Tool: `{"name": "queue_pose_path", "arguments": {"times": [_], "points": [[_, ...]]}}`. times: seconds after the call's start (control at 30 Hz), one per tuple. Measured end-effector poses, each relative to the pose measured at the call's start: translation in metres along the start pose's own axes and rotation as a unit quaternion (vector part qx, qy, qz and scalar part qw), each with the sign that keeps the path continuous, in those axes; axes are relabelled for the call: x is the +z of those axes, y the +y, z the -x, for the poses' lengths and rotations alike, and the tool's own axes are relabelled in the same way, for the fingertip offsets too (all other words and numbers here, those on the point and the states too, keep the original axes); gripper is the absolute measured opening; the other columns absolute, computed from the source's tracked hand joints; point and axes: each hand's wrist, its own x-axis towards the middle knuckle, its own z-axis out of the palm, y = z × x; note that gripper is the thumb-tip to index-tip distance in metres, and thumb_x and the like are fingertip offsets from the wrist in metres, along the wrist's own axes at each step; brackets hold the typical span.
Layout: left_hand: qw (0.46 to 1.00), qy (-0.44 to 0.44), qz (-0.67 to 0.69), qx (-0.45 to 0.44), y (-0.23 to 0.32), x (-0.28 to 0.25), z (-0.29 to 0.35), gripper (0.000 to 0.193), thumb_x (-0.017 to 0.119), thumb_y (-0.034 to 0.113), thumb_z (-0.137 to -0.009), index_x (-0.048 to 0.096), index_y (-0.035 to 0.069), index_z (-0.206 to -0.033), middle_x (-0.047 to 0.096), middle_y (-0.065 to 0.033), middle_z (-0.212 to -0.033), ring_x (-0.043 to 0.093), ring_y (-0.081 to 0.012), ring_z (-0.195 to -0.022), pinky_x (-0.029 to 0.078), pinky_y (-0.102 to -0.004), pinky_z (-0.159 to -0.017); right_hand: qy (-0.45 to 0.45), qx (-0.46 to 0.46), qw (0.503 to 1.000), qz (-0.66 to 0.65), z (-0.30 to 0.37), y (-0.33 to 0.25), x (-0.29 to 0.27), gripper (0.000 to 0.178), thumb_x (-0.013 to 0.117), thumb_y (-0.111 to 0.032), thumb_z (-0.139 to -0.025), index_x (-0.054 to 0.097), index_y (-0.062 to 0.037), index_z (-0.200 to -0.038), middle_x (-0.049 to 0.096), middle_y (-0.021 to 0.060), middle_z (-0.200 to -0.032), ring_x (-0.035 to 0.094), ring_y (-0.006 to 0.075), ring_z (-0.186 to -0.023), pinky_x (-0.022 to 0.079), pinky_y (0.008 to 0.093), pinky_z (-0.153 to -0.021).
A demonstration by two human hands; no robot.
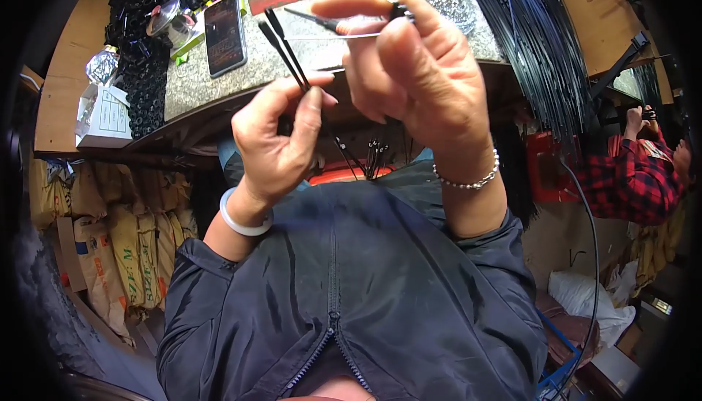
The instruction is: Assembling and tightening metal fittings onto cables using pliers at a workbench.
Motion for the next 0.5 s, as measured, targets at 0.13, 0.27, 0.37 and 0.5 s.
{"name": "queue_pose_path", "arguments": {"times": [0.13, 0.27, 0.37, 0.5], "points": [[1.000, 0.009, 0.021, -0.001, -0.008, -0.005, -0.003, 0.016, 0.060, 0.002, -0.080, 0.060, -0.002, -0.095, 0.064, -0.0077, -0.071, 0.060, -0.0105, -0.057, 0.045, -0.0207, -0.050, -0.104, 0.025, 0.990, -0.095, 0.001, 0.002, -0.022, 0.064, 0.053, -0.046, -0.086, 0.032, -0.0104, -0.135, 0.041, -0.0059, -0.058, 0.037, 0.0074, -0.056, 0.034, 0.0213, -0.050], [0.999, -0.014, 0.041, 0.008, -0.007, -0.012, -0.009, 0.010, 0.058, 0.003, -0.085, 0.054, -0.001, -0.094, 0.065, -0.0084, -0.076, 0.060, -0.0075, -0.068, 0.045, -0.0183, -0.064, -0.161, 0.057, 0.976, -0.138, -0.001, -0.005, -0.035, 0.030, 0.053, -0.032, -0.088, 0.052, -0.0258, -0.117, 0.046, -0.0057, -0.068, 0.038, 0.0094, -0.071, 0.036, 0.0232, -0.064], [0.998, -0.047, 0.044, 0.027, -0.007, -0.015, -0.013, 0.009, 0.059, 0.002, -0.085, 0.057, -0.002, -0.092, 0.065, -0.0095, -0.078, 0.062, -0.0103, -0.071, 0.048, -0.0207, -0.067, -0.237, 0.052, 0.961, -0.129, -0.008, -0.010, -0.038, 0.029, 0.053, -0.033, -0.088, 0.052, -0.0234, -0.116, 0.047, -0.0044, -0.070, 0.037, 0.0111, -0.070, 0.036, 0.0239, -0.062], [0.997, -0.043, 0.038, 0.056, -0.004, -0.015, -0.018, 0.010, 0.068, 0.003, -0.076, 0.064, -0.001, -0.085, 0.062, -0.0040, -0.068, 0.053, -0.0069, -0.057, 0.042, -0.0200, -0.053, -0.075, -0.030, 0.995, -0.057, -0.001, 0.003, -0.027, 0.040, 0.052, -0.030, -0.089, 0.051, 0.0020, -0.112, 0.055, 0.0125, -0.068, 0.047, 0.0145, -0.054, 0.044, 0.0287, -0.057]]}}
